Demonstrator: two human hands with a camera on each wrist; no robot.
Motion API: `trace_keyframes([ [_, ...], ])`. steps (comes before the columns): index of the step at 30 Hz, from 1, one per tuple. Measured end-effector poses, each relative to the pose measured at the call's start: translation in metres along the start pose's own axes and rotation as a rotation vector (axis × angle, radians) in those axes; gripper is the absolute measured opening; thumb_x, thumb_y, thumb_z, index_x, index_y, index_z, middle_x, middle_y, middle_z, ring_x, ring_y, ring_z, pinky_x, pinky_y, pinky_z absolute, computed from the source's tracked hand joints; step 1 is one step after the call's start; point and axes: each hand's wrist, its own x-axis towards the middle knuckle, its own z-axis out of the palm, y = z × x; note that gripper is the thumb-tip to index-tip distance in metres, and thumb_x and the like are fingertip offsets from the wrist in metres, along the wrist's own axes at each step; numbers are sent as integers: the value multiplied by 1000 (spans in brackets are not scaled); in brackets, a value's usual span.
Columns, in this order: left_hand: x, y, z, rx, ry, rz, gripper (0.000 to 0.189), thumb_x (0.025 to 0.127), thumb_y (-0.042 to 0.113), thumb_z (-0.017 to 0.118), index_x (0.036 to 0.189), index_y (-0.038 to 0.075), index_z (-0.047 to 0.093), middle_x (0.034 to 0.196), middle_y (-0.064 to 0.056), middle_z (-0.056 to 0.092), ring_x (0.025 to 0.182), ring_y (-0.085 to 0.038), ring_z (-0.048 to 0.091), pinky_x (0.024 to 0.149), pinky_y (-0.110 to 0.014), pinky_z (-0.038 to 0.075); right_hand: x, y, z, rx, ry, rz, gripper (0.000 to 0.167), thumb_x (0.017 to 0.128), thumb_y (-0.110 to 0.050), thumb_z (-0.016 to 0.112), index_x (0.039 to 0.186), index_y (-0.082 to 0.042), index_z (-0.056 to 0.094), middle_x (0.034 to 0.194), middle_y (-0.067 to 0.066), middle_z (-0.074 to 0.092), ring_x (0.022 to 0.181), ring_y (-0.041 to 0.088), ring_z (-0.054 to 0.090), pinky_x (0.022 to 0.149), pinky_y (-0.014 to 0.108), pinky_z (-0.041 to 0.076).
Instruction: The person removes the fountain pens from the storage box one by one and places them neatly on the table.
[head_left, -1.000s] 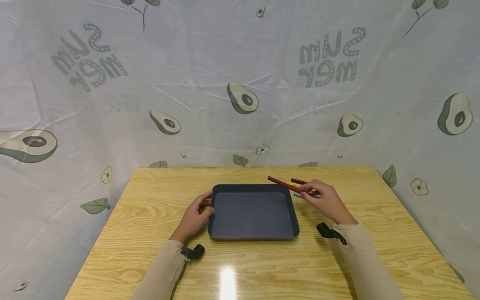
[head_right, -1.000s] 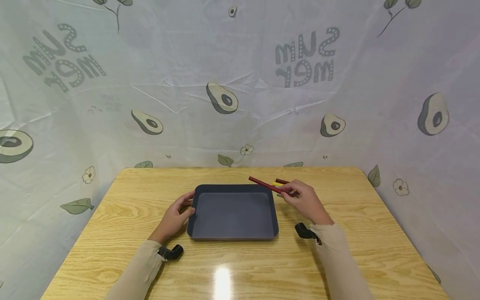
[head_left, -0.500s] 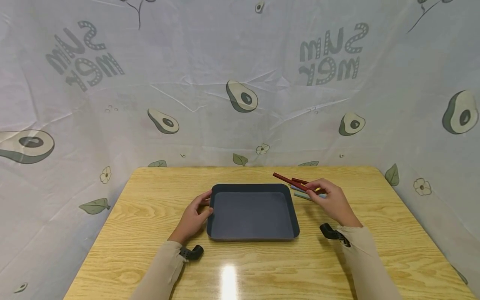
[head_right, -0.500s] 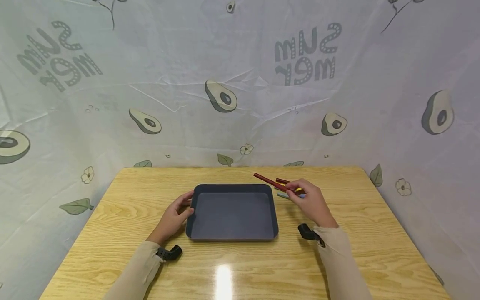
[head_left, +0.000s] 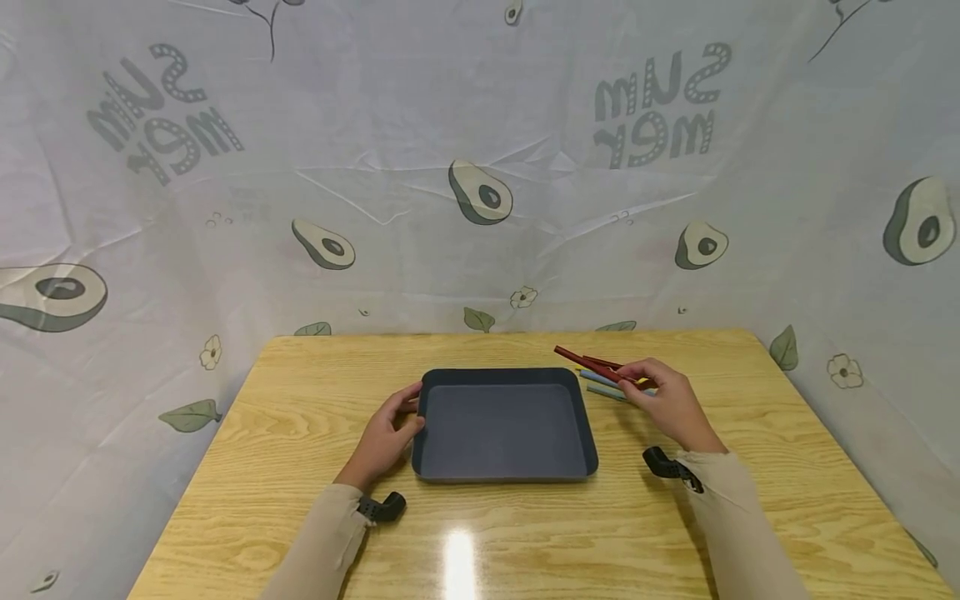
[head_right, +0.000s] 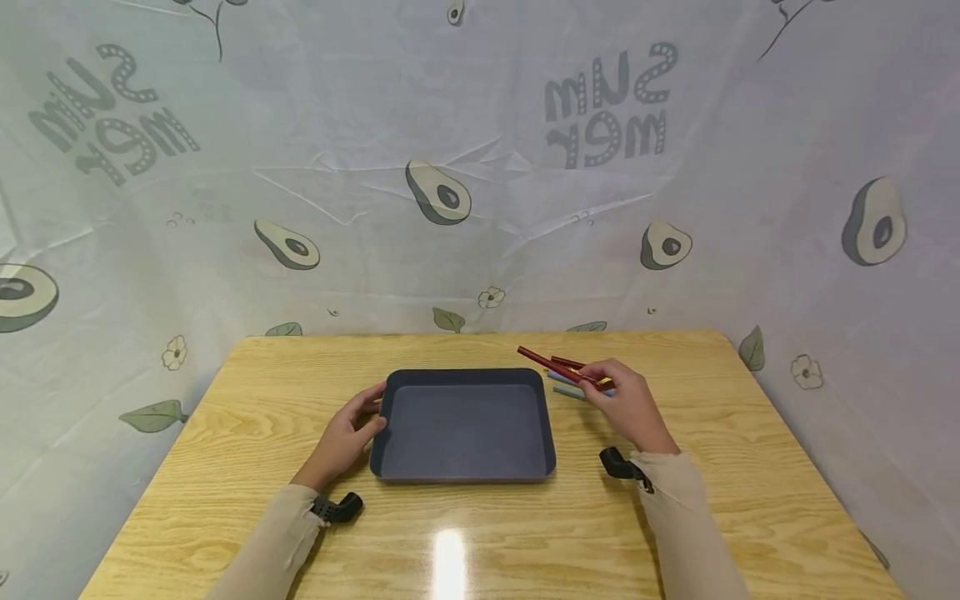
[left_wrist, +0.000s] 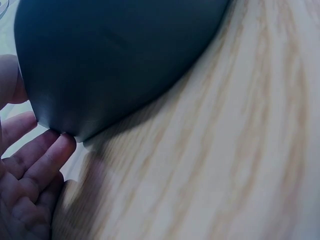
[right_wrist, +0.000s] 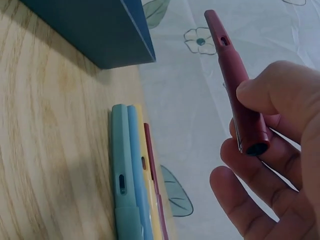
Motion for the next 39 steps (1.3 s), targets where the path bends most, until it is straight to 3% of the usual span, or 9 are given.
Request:
trace_keyframes([
  [8,1,-1,1,-8,-8,3,58,103,13,65,158,16,44,153,-9,52,132,-28,57,109,-47,46,-1,11,0,-60,24,20,14,99,-13,71,112,-11,75,112,9,72,96,23,66,77,30,54],
  [14,0,-1,1,-5,-3,1,58,103,14,65,158,16,44,152,-10,52,132,-29,57,108,-48,46,-2,18,2,-110,18,15,11,99,-10,71,109,-9,75,105,8,71,93,24,65,80,41,55],
  [23,-2,0,0,-10,3,-7,59,103,15,66,158,17,44,151,-10,54,131,-28,58,107,-50,47,-3,22,2,-172,-52,81,13,99,-9,70,110,-4,73,110,17,69,96,35,66,81,53,54],
  [30,-1,1,1,-1,6,-5,58,103,14,65,157,17,45,150,-9,55,131,-28,58,108,-53,45,-4,24,1,-243,-39,52,11,94,-8,75,104,-3,75,106,19,72,98,40,64,84,59,48],
  [39,-1,2,2,13,8,-7,57,103,13,64,157,16,45,148,-10,56,130,-28,58,106,-51,47,-3,32,3,-285,-56,79,12,95,-10,74,104,-3,76,111,22,71,101,43,63,90,63,45],
])
